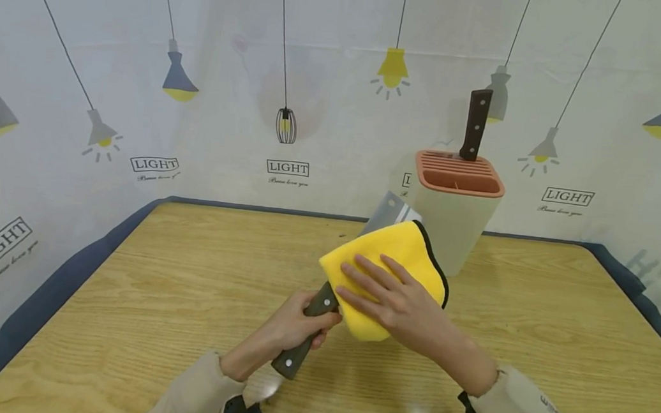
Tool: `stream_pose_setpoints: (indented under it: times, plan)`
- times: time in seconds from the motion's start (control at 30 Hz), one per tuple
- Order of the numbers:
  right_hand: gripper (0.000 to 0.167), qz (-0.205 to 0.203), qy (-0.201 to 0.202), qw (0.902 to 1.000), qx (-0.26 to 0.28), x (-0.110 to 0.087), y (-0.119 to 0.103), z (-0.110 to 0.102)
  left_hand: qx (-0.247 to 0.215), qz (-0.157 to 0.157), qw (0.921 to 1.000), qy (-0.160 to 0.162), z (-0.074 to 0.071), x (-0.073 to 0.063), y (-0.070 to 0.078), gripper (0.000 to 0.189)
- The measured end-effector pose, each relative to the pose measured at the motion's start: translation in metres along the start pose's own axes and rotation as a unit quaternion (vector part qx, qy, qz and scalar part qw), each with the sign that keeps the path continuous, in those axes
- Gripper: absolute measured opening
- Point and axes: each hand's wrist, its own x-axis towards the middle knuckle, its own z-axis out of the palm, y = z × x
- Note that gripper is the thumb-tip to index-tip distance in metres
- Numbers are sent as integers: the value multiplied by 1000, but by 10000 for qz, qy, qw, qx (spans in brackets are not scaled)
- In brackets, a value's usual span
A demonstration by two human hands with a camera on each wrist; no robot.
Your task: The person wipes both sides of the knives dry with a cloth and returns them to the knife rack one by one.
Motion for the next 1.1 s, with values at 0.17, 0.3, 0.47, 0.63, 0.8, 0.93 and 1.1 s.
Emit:
stream_pose_setpoints:
  times: [0.17,0.3,0.47,0.63,0.8,0.93,1.1]
  plan:
    - [64,-59,-33,10000,-19,0,2,-1,0,64,10000,-8,0,0,0,14]
    - [62,-93,-60,9999,-38,0,4,-1,-32,51,10000,12,0,-1,1,13]
    - [65,-45,-45,10000,-55,-1,6,1,-77,36,10000,40,0,-2,1,12]
    - [67,21,-8,10000,-4,-3,8,3,-96,44,9999,-21,-1,-2,0,11]
    - [66,122,-35,9999,46,-3,10,4,-89,93,9999,-83,-3,-3,0,11]
    - [66,163,-65,9998,80,-3,11,4,-65,86,9999,-104,-4,-3,0,12]
    - [66,196,-89,9998,5,-4,13,5,-56,-12,10000,-78,-4,-4,-1,12]
